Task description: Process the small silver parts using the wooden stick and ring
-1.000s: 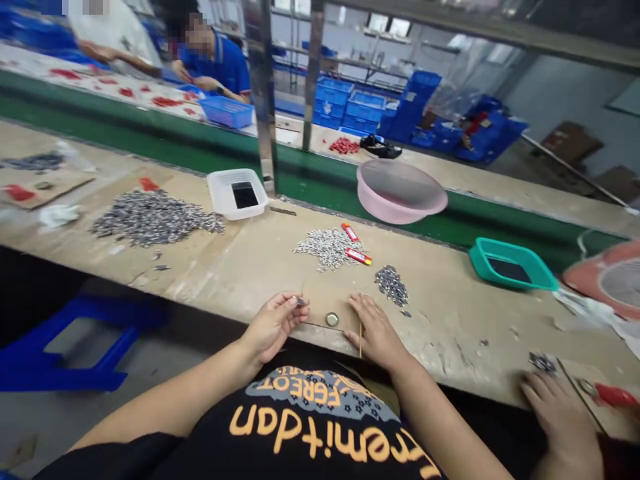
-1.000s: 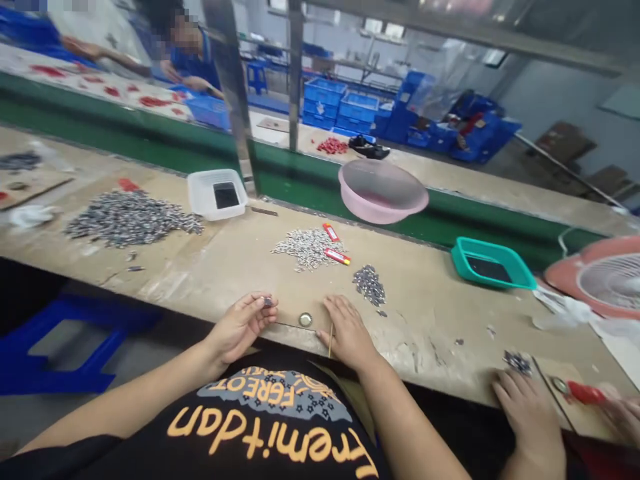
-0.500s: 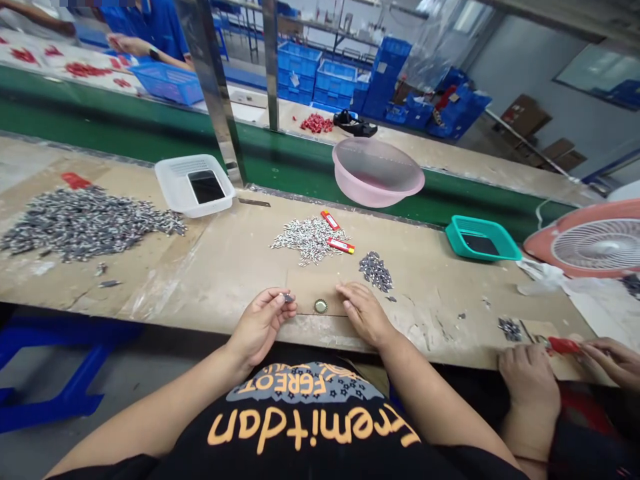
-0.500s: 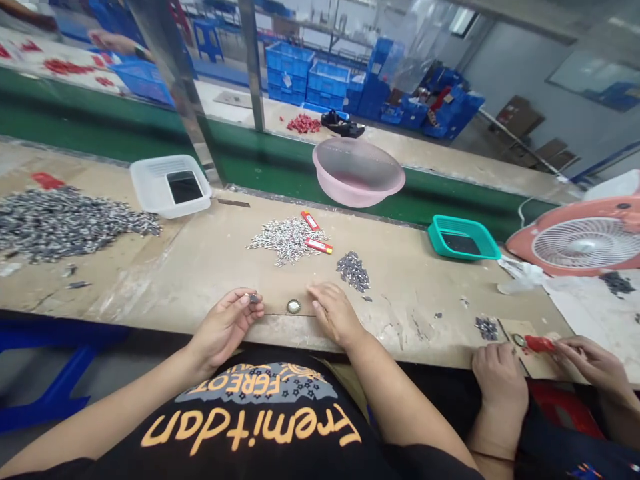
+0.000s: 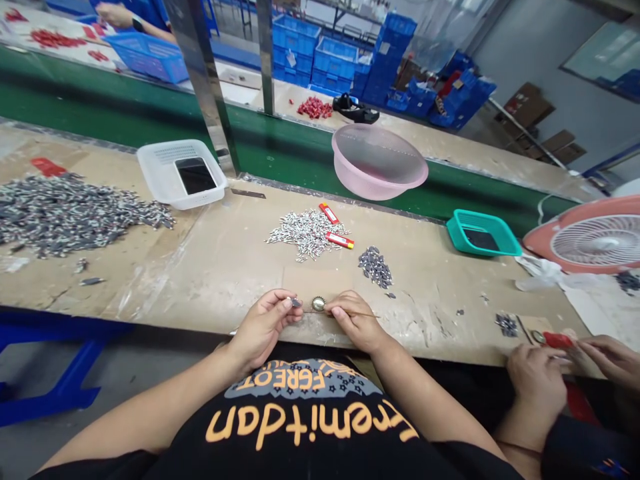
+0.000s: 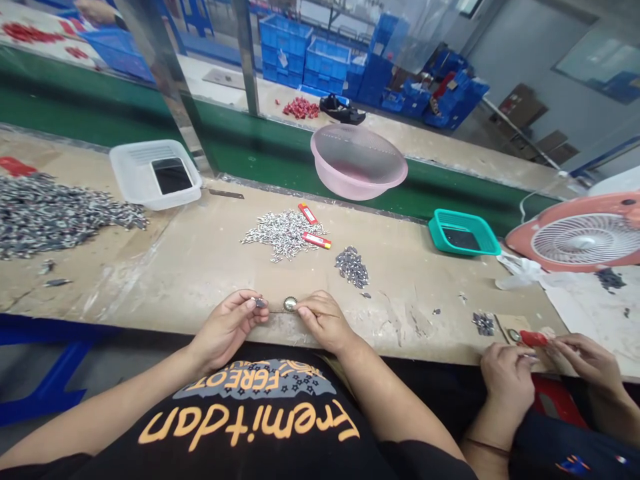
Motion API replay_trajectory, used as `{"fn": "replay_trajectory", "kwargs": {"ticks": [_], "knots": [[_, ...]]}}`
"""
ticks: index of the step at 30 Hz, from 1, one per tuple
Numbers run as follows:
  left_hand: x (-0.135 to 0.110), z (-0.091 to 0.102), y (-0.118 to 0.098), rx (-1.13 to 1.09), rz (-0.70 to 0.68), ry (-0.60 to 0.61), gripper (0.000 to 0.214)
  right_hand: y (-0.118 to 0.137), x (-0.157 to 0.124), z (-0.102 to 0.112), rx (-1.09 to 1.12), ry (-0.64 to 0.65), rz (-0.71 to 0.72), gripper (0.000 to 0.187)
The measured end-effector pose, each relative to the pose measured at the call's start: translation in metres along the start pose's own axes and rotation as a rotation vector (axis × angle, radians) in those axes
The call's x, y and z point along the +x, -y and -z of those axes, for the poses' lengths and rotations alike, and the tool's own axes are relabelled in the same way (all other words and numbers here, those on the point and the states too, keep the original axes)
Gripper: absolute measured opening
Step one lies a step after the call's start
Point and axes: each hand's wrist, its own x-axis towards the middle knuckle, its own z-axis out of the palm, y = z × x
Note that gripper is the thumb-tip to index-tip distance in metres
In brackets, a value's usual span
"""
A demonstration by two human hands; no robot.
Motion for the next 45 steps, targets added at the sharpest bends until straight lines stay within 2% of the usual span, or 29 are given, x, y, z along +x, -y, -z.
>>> {"fn": "replay_trajectory", "kwargs": {"ticks": [5,8,16,27,45], "knots": [[0.000,-0.001,0.003,0.034,0.016,0.000,0.017,0.013,0.000,0.002,0.178,-0.116,-0.055,0.026],[0.000,-0.002,0.004,0.076,0.024,0.006,0.017,0.026,0.000,0.002,0.267,-0.168,-0.040,0.027],[-0.002,-0.003,0.006,0.119,0.046,0.026,0.019,0.045,0.010,-0.002,0.220,-0.116,0.064,0.026],[-0.005,-0.003,0.004,0.135,0.030,0.025,0.018,0.048,0.012,-0.005,0.172,-0.072,0.105,0.022],[-0.005,0.002,0.004,0.210,-0.005,0.042,0.015,0.051,0.014,-0.005,0.142,-0.087,0.138,0.022]]}}
